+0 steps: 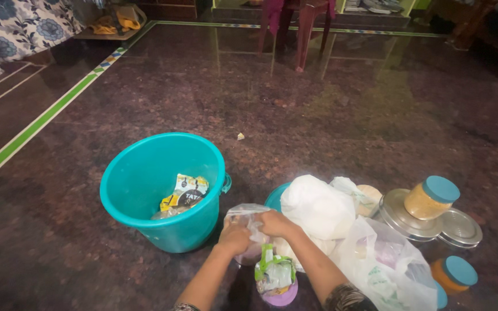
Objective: The person unpacks several grocery bags from a blue bucket on the floor, removing items such as plastic-wrapped packets and a green pouch and placing them into containers or on the floor.
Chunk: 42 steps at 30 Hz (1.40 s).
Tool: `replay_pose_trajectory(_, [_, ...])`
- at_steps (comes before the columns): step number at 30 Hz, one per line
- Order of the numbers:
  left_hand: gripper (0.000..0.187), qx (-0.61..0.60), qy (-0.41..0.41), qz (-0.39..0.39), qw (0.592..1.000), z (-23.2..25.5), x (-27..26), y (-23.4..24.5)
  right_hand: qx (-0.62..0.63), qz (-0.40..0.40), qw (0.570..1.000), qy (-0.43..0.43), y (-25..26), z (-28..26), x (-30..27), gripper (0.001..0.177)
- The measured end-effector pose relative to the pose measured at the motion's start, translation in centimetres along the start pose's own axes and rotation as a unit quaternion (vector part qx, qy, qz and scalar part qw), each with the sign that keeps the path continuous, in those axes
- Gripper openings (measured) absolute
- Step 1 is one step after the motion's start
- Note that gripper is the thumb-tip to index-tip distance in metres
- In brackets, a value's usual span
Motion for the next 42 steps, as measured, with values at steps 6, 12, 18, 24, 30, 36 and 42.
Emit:
replay_pose_trajectory(6, [0.037, -0.116, 0.013, 0.000, 0.993, -1.9, 2.2, -0.9, 0.138, -0.002, 0.990, -0.020, -0.1, 1.5, 0.3, 0.044])
replay_pose_trajectory(12, [0.047, -0.709, -0.102, 0.066, 0.694, -4.7, 1.3, -1.1, 0.462, 0.042, 0.884, -0.049, 0.7, 2.5, -1.0, 0.030])
replay_pose_trajectory(18, [0.041, -0.877, -0.110, 0.113, 0.455, -5.2, 0.4, 0.0, 0.633, 0.042, 0.766, -0.107, 1.9, 1.9, -2.2, 0.024])
replay_pose_trajectory(24, [0.065, -0.920, -0.156, 0.065, 0.353, -2.3, -0.6, 1.2, 0.665, 0.014, 0.741, -0.086, 3.1, -1.5, -2.8, 0.039])
replay_pose_trajectory(30, [0.058, -0.933, -0.185, 0.121, 0.284, -1.2, 0.4, 1.1, 0.602, -0.072, 0.794, -0.038, 4.8, -4.9, -4.3, 0.041])
replay_pose_trajectory(36, [0.066, -0.827, -0.221, 0.214, 0.470, 2.1, 4.5, -1.8, 0.658, -0.017, 0.747, -0.094, 2.4, -2.8, -2.7, 0.053])
replay_pose_trajectory(42, [0.077, -0.385, -0.141, 0.293, 0.863, 9.7, -0.5, 3.2, 0.683, 0.143, 0.714, -0.055, 1.1, 2.7, -3.2, 0.060])
Point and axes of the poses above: each hand's wrist, its own x-axis towards the middle knuckle, its own y-axis out of the back of the hand, z = x × y, the point moved 3 cm from there along x, towards the middle knuckle, and after that the axes turned 9 degrees about -z, right-handed, at the moved point
